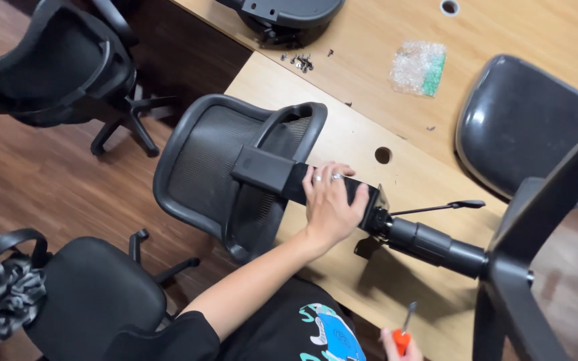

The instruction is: The person assembles an office chair on a wooden table, using a screwdriver to drive screws that fasten the seat mounting plate to the chair base and mechanism. They align the parts by hand, pick up screws from the table, handle the gas lift cylinder and a plastic cover, and continue tightening screws on the mechanism plate.

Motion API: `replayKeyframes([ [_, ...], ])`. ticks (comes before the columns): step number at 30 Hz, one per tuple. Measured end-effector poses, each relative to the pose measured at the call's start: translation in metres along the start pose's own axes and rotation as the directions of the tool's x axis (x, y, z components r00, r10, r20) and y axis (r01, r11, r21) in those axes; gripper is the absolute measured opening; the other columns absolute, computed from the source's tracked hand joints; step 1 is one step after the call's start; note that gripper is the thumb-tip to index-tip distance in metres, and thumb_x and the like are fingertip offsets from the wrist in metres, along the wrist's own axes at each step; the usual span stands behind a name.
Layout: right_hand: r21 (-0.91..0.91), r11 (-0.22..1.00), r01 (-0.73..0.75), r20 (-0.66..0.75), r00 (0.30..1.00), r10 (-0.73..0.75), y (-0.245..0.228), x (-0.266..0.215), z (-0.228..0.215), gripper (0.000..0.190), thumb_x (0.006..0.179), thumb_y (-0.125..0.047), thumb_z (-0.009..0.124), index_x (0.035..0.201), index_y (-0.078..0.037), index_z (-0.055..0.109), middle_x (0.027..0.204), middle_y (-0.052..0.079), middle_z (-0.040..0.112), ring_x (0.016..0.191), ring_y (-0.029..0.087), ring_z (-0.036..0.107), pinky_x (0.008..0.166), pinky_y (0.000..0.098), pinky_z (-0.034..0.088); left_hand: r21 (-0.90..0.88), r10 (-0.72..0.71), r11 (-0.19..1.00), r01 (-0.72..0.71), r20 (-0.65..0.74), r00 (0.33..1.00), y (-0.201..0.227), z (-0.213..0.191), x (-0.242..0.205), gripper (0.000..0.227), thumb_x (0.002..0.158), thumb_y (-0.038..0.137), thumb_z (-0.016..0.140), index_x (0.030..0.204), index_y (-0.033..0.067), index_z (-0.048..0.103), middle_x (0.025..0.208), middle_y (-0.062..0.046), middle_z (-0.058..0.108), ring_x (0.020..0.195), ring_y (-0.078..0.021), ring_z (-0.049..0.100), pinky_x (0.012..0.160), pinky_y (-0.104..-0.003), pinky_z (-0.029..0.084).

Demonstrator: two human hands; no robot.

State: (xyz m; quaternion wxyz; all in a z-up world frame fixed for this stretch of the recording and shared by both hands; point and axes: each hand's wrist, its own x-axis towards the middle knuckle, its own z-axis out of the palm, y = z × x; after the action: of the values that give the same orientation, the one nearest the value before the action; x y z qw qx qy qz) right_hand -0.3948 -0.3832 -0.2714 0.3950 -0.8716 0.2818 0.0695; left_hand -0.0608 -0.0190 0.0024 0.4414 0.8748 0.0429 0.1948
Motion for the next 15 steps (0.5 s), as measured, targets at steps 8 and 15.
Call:
replayKeyframes([
  [8,0.339,0.934,-0.108,0.038,0.994,0.101,-0.179,-0.01,0.047,0.038,0.095,-0.039,0.069,0.104,-0.001,0.068,0.076,0.007,0.071,0.069,0.012,0.065,0.067,0.0287,0.053,-0.019,0.154,0.988,-0.154,0.266,0.952,-0.004,-0.018,0.01,0.049,0.092,0.035,0.066,0.122,-0.0018,0.058,0.129,-0.02,0.057,0.133,-0.0396,0.044,0.118,-0.064,0.016],
  [15,0.083,0.917,-0.39,0.111,0.918,0.38,-0.207,-0.031,0.014,0.041,0.093,-0.042,0.065,0.114,-0.007,0.066,0.076,0.005,0.069,0.065,0.015,0.066,0.064,0.0304,0.055,0.021,0.211,0.971,-0.24,0.408,0.889,-0.006,-0.026,0.02,0.049,0.093,0.038,0.066,0.12,-0.0019,0.058,0.123,-0.018,0.058,0.128,-0.038,0.048,0.118,-0.064,0.018],
])
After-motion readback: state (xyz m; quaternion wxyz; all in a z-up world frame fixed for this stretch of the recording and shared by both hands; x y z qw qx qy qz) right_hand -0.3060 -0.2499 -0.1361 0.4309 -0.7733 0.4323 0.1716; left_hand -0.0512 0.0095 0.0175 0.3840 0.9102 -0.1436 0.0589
